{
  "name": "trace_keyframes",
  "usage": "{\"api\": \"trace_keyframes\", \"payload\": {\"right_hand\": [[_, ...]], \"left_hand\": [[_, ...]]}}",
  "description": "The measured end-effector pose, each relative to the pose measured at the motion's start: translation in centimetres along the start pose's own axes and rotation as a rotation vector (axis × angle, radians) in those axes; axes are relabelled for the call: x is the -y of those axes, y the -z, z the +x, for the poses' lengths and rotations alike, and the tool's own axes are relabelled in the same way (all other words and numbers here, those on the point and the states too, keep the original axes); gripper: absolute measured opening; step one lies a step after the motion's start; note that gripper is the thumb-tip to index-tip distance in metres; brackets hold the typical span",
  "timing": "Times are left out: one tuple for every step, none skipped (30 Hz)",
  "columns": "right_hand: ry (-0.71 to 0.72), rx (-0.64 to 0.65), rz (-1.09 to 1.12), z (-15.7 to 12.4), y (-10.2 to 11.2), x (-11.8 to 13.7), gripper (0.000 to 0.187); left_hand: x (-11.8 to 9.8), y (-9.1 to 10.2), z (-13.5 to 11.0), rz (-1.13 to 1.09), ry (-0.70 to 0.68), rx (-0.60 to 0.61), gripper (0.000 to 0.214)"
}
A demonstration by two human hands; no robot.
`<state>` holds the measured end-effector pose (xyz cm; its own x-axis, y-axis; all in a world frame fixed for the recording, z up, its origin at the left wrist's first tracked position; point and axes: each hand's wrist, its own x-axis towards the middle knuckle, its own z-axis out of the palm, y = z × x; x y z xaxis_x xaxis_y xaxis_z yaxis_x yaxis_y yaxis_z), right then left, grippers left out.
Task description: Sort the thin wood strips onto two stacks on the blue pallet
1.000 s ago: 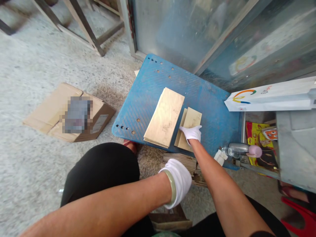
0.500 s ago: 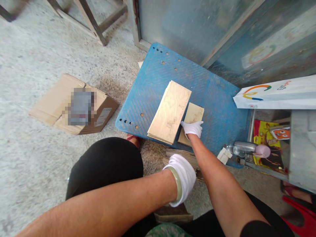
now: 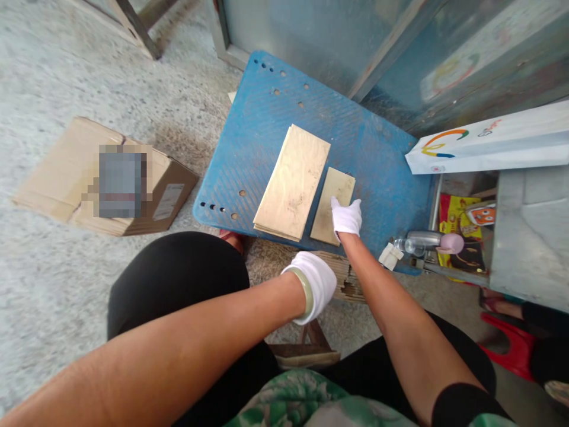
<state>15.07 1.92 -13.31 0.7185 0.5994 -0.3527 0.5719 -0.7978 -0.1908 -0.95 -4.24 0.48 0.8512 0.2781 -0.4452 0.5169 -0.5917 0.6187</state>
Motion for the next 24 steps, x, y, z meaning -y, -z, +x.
{"api": "trace_keyframes", "payload": {"right_hand": [[0.042,-0.002,0.002,-0.4,0.5,-0.8,0.092],[0.08,-0.012,0.002,-1.0,0.9,-1.8,0.088],[0.113,-0.024,0.003,-1.8,1.2,-3.0,0.084],[0.145,-0.033,0.005,-2.8,1.4,-4.4,0.08],[0.173,-0.046,0.007,-4.0,1.6,-6.0,0.076],[0.215,-0.046,-0.005,-5.4,1.6,-7.6,0.074],[0.262,-0.047,-0.024,-6.9,1.6,-9.3,0.071],[0.305,-0.05,-0.051,-8.6,1.4,-11.0,0.07],[0.363,-0.041,-0.081,-10.2,1.2,-12.6,0.07],[0.412,-0.029,-0.107,-11.8,1.0,-14.2,0.068],[0.46,-0.012,-0.134,-13.4,0.8,-15.6,0.065],[0.504,0.011,-0.17,-14.8,0.6,-16.8,0.064],[0.532,0.043,-0.212,-16.0,0.4,-17.8,0.063],[0.551,0.073,-0.248,-17.0,0.3,-18.7,0.062],[0.563,0.101,-0.281,-17.7,0.3,-19.3,0.062],[0.566,0.124,-0.307,-18.2,0.3,-19.8,0.062],[0.561,0.139,-0.327,-18.5,0.3,-20.1,0.061],[0.552,0.149,-0.344,-18.6,0.3,-20.3,0.061],[0.542,0.155,-0.358,-18.5,0.4,-20.5,0.06],[0.532,0.159,-0.37,-18.4,0.4,-20.5,0.06],[0.525,0.163,-0.38,-18.3,0.4,-20.6,0.06],[0.521,0.166,-0.387,-18.2,0.4,-20.7,0.06],[0.518,0.166,-0.392,-18.1,0.3,-20.8,0.061],[0.513,0.161,-0.393,-18.1,0.2,-20.9,0.061]], "left_hand": [[0.2,0.3,0.0,0.026,0.016,0.039,0.022],[0.3,0.6,0.1,0.046,0.03,0.073,0.023],[0.5,1.0,0.1,0.059,0.04,0.099,0.024],[0.7,1.4,0.1,0.064,0.046,0.113,0.025],[0.9,1.7,0.1,0.067,0.058,0.119,0.026],[1.1,2.0,0.1,0.066,0.076,0.115,0.026],[1.2,2.1,0.2,0.058,0.097,0.105,0.028],[1.3,2.1,0.2,0.046,0.116,0.097,0.029],[1.5,2.0,0.3,0.036,0.131,0.093,0.029],[1.5,1.8,0.4,0.028,0.141,0.092,0.03],[1.6,1.7,0.5,0.024,0.147,0.096,0.031],[1.7,1.5,0.6,0.025,0.151,0.101,0.032],[1.7,1.4,0.7,0.028,0.154,0.107,0.033],[1.8,1.3,0.8,0.033,0.154,0.112,0.034],[1.8,1.2,0.9,0.039,0.152,0.117,0.035],[1.9,1.1,1.0,0.048,0.15,0.123,0.036],[1.9,1.1,1.0,0.057,0.148,0.128,0.037],[2.0,1.0,1.1,0.065,0.145,0.131,0.038],[2.0,1.0,1.2,0.071,0.145,0.131,0.039],[2.1,0.9,1.3,0.076,0.145,0.129,0.039],[2.1,0.8,1.4,0.079,0.145,0.125,0.039],[2.2,0.7,1.5,0.083,0.144,0.12,0.039],[2.2,0.6,1.5,0.087,0.141,0.116,0.04],[2.3,0.6,1.6,0.091,0.139,0.115,0.04]]}}
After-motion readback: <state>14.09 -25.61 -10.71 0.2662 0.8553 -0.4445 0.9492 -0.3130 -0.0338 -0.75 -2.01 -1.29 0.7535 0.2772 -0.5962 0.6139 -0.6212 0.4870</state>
